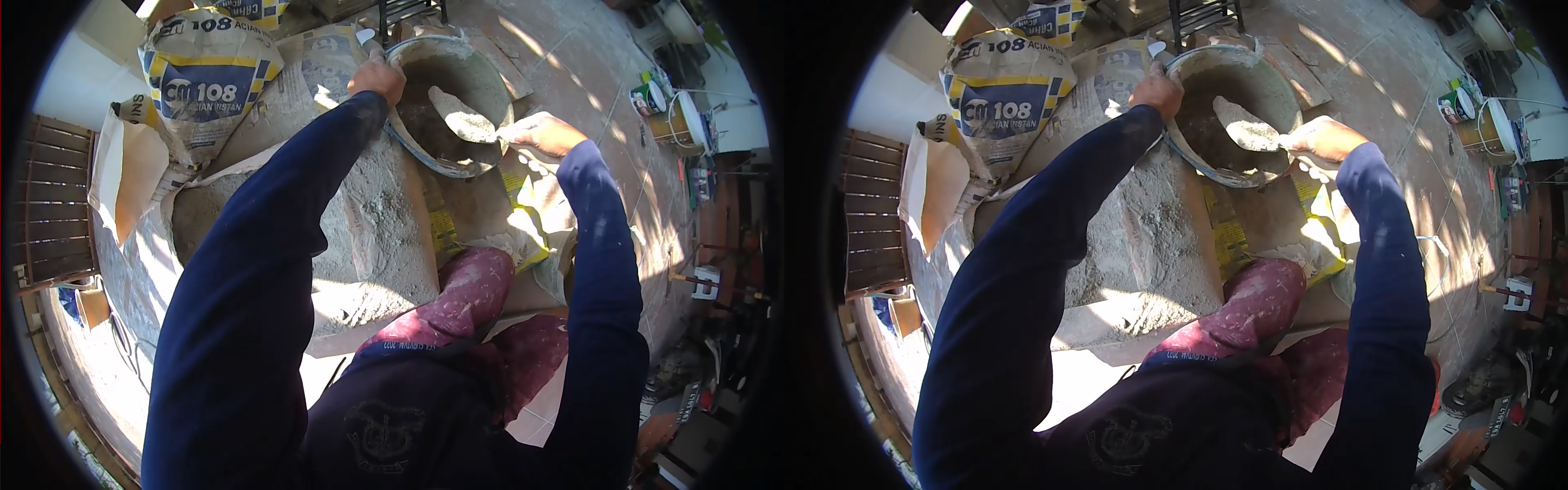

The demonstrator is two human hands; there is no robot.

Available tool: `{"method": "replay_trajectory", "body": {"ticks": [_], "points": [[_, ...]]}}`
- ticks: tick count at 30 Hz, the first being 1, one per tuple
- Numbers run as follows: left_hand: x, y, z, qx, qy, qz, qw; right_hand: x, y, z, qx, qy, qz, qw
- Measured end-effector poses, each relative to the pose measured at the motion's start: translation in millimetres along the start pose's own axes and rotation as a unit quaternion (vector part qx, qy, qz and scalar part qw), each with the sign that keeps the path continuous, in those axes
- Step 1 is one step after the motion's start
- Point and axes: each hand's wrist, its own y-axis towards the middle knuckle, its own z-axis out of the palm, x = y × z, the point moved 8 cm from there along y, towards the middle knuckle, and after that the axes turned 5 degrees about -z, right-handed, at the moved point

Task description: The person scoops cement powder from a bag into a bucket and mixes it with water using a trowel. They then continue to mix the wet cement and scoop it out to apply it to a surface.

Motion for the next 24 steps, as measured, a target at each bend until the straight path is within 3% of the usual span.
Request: {"method": "replay_trajectory", "body": {"ticks": [1, 3, 5, 8, 9, 12, 15, 19, 22, 24], "points": [[0, -3, 0, 0.003, 0.0, 0.001, 1.0, -11, 37, 2, -0.024, -0.004, -0.036, 0.999], [-2, -1, -1, 0.006, 0.001, 0.004, 1.0, 2, 51, 29, 0.043, 0.169, 0.047, 0.984], [-4, -3, -4, 0.003, -0.004, 0.006, 1.0, 7, 67, 37, -0.044, 0.138, 0.062, 0.987], [-3, -2, -5, 0.002, -0.005, 0.004, 1.0, 23, 58, 32, 0.044, -0.155, 0.056, 0.985], [-3, -3, -4, 0.003, -0.007, 0.001, 1.0, 16, 50, 27, 0.043, -0.148, 0.082, 0.985], [-2, -2, -3, 0.012, -0.006, -0.005, 1.0, 32, 36, 0, -0.105, -0.282, -0.004, 0.954], [-1, -1, -1, 0.005, -0.001, -0.006, 1.0, 21, 47, -10, -0.177, -0.348, -0.006, 0.921], [-2, -2, -2, -0.001, 0.003, -0.001, 1.0, 29, 78, 22, -0.147, -0.403, 0.048, 0.902], [-3, 1, -2, -0.001, 0.0, 0.004, 1.0, 45, 83, 59, -0.135, -0.438, -0.06, 0.887], [0, 0, -1, 0.0, -0.005, 0.003, 1.0, 42, 72, 48, -0.077, -0.44, -0.068, 0.892]]}}
